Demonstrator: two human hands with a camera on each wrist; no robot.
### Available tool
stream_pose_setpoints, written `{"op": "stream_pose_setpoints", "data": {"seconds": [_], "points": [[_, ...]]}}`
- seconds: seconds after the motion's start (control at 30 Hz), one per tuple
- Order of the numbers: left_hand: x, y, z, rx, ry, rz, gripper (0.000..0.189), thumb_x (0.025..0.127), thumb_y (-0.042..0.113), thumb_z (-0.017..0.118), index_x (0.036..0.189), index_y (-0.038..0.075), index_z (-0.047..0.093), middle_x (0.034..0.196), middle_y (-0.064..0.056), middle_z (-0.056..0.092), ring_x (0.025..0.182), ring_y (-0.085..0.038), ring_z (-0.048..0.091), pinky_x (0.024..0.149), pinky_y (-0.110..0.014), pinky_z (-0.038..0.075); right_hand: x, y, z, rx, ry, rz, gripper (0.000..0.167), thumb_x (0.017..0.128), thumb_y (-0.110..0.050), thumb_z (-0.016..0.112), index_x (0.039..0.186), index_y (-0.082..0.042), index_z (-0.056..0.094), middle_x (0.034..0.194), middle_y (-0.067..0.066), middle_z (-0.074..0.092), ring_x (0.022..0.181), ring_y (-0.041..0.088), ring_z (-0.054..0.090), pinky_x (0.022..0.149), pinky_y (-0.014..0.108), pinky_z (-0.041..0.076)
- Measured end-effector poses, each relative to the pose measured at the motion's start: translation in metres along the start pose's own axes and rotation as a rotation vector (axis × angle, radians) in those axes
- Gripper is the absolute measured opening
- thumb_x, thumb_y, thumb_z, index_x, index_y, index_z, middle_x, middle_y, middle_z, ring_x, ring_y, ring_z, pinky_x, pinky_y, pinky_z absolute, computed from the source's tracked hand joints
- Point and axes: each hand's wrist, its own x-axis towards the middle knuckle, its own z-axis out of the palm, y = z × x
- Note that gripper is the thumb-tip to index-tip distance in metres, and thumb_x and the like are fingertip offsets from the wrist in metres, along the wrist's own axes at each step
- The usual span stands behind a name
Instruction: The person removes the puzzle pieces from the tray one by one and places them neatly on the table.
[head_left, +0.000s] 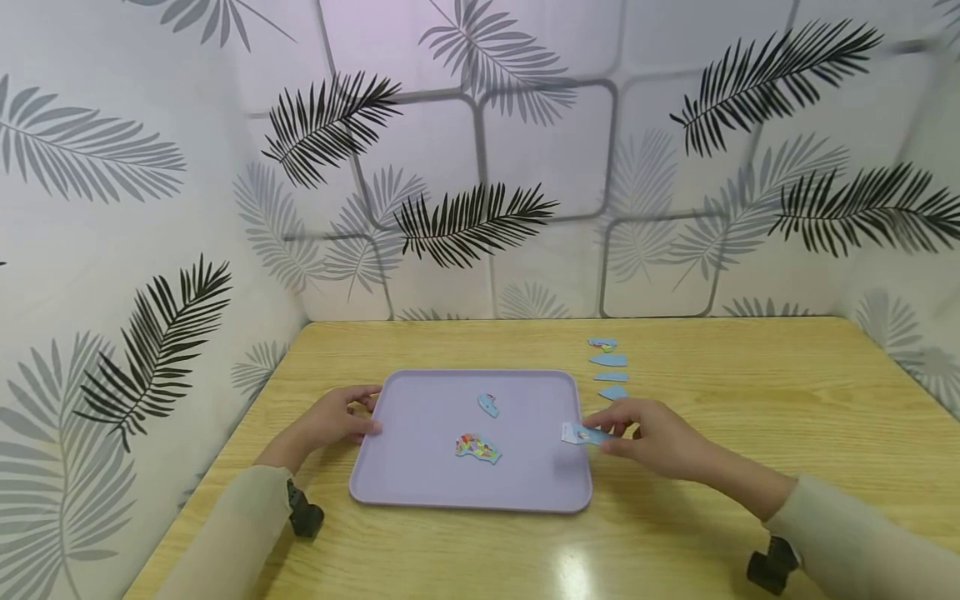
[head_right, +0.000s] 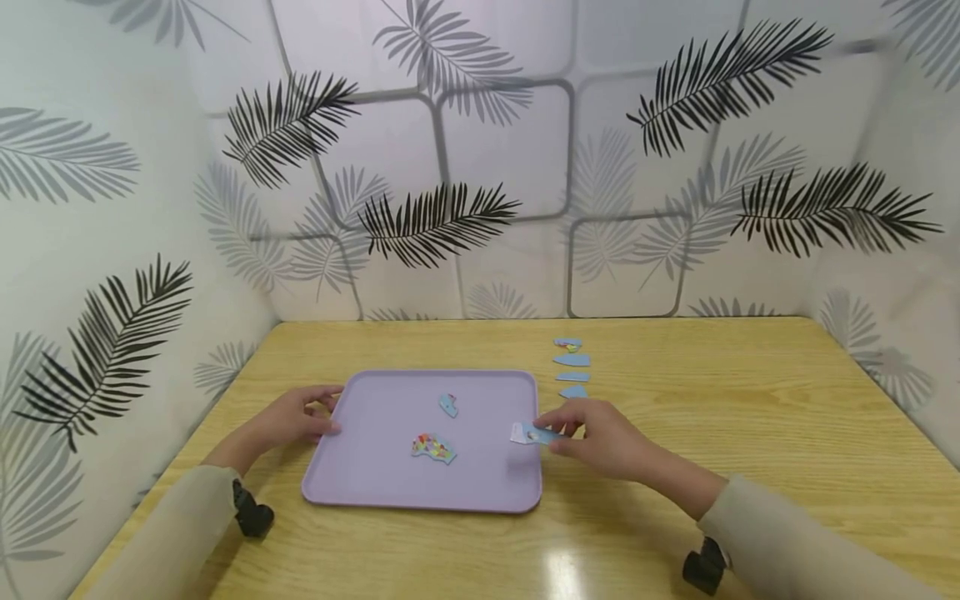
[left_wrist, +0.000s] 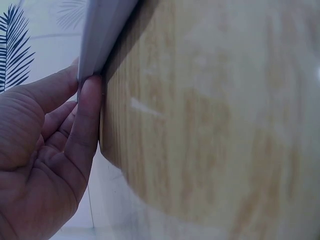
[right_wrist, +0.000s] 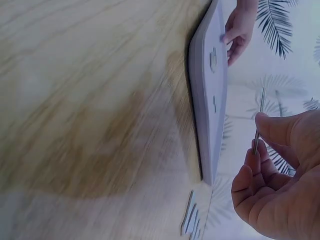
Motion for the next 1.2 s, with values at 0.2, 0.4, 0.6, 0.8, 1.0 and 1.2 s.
{"op": "stream_pose_setpoints", "data": {"seconds": [0.2,0.4,0.6,0.8,1.0,1.2], "points": [[-0.002,0.001,0.0,0.0,0.003,-0.008,0.069,0.085,0.005,0.075,0.144,-0.003,0.041,0.114,-0.015,0.05,0.08,-0.018,0.053,0.068,-0.032,0.056,-0.007,0.014,-0.007,-0.021,0.012,0.029,0.026,0.085,-0.005,0.073,0.111,-0.004,0.072,0.094,-0.001,0.064,0.081,0.015,0.056,0.062,0.026,0.049],[-0.004,0.0,0.001,-0.03,-0.009,0.0,0.069,0.085,0.003,0.075,0.144,-0.005,0.04,0.115,-0.017,0.049,0.08,-0.018,0.054,0.069,-0.032,0.056,-0.01,0.032,-0.009,-0.028,0.017,0.078,0.026,0.085,-0.005,0.074,0.111,-0.003,0.072,0.089,-0.002,0.062,0.08,0.015,0.055,0.064,0.026,0.049],[-0.005,0.001,0.001,-0.034,-0.008,-0.005,0.069,0.085,0.003,0.074,0.144,-0.004,0.04,0.114,-0.016,0.048,0.081,-0.018,0.053,0.068,-0.032,0.056,-0.011,0.048,-0.013,-0.041,0.004,0.152,0.025,0.086,-0.007,0.073,0.112,-0.006,0.072,0.091,-0.001,0.062,0.082,0.017,0.054,0.066,0.027,0.048],[-0.004,0.002,0.001,-0.036,-0.018,0.007,0.069,0.085,0.002,0.074,0.145,-0.005,0.039,0.114,-0.017,0.048,0.081,-0.019,0.054,0.068,-0.033,0.056,-0.013,0.057,-0.017,-0.043,-0.015,0.169,0.025,0.086,-0.006,0.073,0.111,-0.005,0.072,0.094,0.0,0.063,0.083,0.018,0.052,0.069,0.028,0.048],[-0.002,0.001,0.0,-0.027,-0.01,-0.008,0.069,0.085,0.003,0.074,0.145,-0.002,0.04,0.114,-0.016,0.049,0.081,-0.019,0.054,0.068,-0.032,0.056,-0.012,0.063,-0.019,-0.049,-0.035,0.177,0.025,0.086,-0.005,0.073,0.111,-0.005,0.072,0.096,0.0,0.063,0.081,0.018,0.048,0.067,0.026,0.045],[-0.001,0.0,0.0,-0.012,-0.003,-0.011,0.069,0.085,0.004,0.075,0.145,-0.002,0.041,0.114,-0.015,0.049,0.081,-0.019,0.054,0.068,-0.033,0.056,-0.009,0.066,-0.022,-0.036,-0.045,0.171,0.025,0.086,-0.004,0.072,0.111,-0.005,0.072,0.097,0.001,0.063,0.08,0.017,0.047,0.067,0.026,0.044]]}}
